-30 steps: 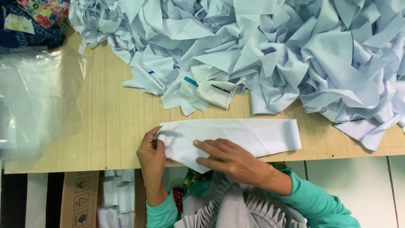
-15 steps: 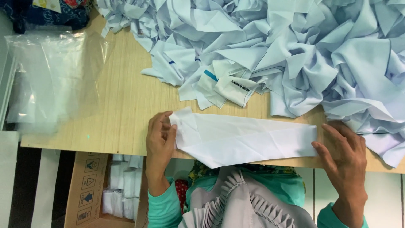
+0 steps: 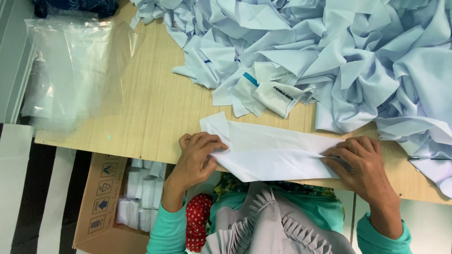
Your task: The person folds light blue fabric pieces on a wooden table, rolling each into a compact bundle and placing it into a clear plastic bag. The person repeats this process with multiple fabric pieces from a large pile.
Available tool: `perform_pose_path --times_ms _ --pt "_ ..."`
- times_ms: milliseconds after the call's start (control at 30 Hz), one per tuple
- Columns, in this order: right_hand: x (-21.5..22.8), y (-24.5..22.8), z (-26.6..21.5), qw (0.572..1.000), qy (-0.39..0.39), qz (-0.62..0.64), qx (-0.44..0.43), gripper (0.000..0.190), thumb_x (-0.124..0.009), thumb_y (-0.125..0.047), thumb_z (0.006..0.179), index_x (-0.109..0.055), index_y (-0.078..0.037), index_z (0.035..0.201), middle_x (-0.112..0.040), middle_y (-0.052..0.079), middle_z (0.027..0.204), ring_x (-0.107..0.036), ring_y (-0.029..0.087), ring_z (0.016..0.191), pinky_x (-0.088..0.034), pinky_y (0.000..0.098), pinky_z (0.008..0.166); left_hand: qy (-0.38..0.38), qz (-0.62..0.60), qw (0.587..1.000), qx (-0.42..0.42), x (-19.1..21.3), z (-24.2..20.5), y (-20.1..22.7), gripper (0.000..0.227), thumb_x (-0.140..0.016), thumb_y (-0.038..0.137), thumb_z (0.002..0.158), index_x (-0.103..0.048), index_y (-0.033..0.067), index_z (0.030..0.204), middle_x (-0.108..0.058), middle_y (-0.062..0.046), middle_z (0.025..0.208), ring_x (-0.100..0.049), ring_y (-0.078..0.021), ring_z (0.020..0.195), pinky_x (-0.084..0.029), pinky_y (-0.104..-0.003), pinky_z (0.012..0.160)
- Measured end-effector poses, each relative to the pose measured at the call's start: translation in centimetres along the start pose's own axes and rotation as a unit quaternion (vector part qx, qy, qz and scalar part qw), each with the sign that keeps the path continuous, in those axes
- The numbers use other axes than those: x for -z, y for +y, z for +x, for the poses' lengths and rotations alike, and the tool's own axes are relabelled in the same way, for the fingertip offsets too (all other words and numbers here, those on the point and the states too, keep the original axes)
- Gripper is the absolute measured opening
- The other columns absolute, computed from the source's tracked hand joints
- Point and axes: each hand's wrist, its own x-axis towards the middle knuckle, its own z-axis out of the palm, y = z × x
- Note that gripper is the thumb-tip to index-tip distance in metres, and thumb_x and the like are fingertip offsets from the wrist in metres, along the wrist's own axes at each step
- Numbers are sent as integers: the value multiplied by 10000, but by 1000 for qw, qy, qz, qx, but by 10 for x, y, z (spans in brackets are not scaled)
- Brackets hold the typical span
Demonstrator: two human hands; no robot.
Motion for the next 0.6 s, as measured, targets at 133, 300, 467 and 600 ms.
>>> perform_pose_path --times_ms 133,300,467,600 --pt "27 -7 8 973 -5 216 -75 160 -711 -190 890 -731 -74 1000 -739 63 1061 -655 250 1106 -458 385 992 -43 -20 999 7 8 4 -1 323 -603 254 853 -726 226 1150 -648 16 1264 -529 -242 1228 -229 -471 1009" --pt "9 24 -24 877 72 449 -153 135 -660 39 895 -635 -66 977 -711 126 1050 -670 259 1036 -497 375 995 -15 2 1000 16 3 10 -12 243 -708 429 931 -718 235 1078 -636 45 1204 -560 -186 1159 -245 -429 990" --pt "-12 46 -45 823 175 493 -222 285 -671 92 887 -602 -78 1106 -616 52 1093 -610 185 1164 -497 305 1125 24 -9 999 33 14 22 -8 164 -740 204 876 -581 206 919 -671 42 1159 -587 -181 1215 -230 -427 952" --pt "-4 48 -45 793 213 509 -257 376 -698 20 814 -622 -117 1156 -651 30 1176 -677 197 1198 -542 282 1140 -22 -106 991 73 36 24 -10 101 -664 133 954 -594 178 1011 -598 103 975 -549 -106 885 -258 -425 1095"
